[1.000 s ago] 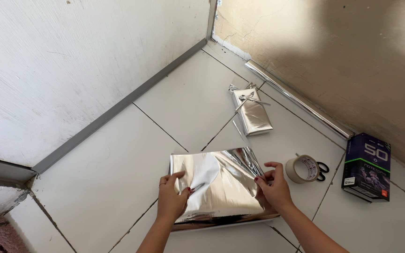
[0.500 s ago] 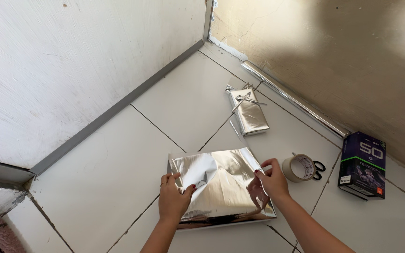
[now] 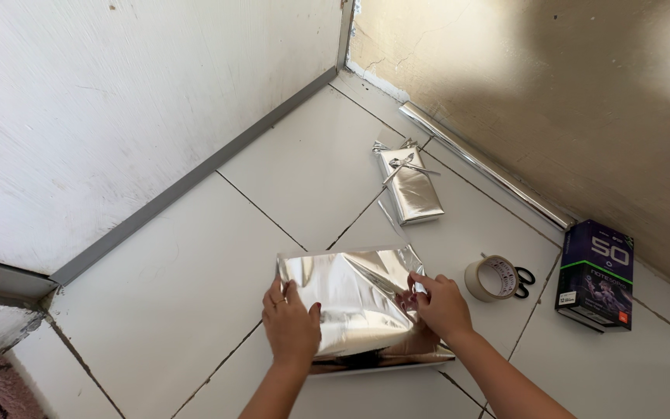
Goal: The person wraps a small rectangular box with silver wrapping paper on the floor. They fold the paper around the box, secure it with tape, and tie a white ribbon around it.
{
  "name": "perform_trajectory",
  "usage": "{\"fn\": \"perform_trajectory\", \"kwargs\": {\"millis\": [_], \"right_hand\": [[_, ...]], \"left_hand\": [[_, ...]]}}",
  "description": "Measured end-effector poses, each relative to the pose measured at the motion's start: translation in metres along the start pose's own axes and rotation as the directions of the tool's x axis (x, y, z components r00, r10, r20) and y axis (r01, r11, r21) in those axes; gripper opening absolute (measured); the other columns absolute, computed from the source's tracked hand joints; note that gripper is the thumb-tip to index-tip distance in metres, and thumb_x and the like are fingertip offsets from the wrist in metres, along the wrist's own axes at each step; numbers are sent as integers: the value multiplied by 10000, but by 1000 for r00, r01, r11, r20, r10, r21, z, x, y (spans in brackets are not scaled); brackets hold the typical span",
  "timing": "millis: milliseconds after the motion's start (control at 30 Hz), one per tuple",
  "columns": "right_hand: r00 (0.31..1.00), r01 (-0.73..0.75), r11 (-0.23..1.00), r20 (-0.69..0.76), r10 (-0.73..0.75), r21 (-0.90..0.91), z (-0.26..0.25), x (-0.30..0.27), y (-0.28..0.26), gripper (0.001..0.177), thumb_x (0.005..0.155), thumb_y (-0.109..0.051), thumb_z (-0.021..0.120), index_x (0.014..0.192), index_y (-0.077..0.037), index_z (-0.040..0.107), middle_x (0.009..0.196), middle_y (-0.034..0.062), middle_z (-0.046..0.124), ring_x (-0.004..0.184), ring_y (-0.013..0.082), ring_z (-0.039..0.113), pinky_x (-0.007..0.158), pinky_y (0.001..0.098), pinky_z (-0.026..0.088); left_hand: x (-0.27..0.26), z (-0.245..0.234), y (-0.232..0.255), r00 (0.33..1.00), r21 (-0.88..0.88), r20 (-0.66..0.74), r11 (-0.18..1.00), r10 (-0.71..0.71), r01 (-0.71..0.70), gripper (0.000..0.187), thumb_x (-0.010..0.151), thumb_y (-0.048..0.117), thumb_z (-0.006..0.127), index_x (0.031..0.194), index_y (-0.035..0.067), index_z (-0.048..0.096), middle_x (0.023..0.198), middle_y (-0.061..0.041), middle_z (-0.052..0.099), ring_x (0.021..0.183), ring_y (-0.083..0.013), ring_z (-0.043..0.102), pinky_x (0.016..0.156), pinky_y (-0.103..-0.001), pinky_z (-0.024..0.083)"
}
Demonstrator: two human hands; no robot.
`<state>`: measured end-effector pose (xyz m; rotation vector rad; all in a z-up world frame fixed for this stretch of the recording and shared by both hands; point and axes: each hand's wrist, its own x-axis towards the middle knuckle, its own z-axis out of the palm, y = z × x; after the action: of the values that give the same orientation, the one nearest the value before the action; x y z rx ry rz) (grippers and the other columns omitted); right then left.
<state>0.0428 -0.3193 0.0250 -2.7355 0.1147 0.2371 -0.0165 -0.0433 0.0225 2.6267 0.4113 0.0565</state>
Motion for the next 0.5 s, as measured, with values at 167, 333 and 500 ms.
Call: {"fn": "perform_trajectory", "kwargs": {"millis": [167,333,500], "right_hand": [[1000,-3,990,5,3,-138,5,1,0,457,894,-207,603,1318,-359,676,987,10,633,1028,212,605,852,387,565],[1000,21,984,11,-19,-179,6,3,1,475,894,-220,606,1344,-372,639,1007,6,637,1046,202,604,846,388,570],[999,33,979,17,-30,-203,6,3,0,481,893,-230,604,1352,-370,629,1026,2,643,1046,210,604,848,388,569]], "left_hand": [[-8,21,3,884,176,-71,878,462,-445,598,823,155,649,1366,-66,532,1603,-259,229,1512,-397,191,1180,-550,219],[-15,44,8,711,231,-123,717,692,-658,505,974,199,552,1417,-42,526,1675,-195,240,1563,-323,192,1233,-520,205],[-14,50,1,747,2,-67,749,661,-662,572,1024,347,520,1449,-32,469,1648,-213,290,1538,-338,240,1209,-535,214]]}}
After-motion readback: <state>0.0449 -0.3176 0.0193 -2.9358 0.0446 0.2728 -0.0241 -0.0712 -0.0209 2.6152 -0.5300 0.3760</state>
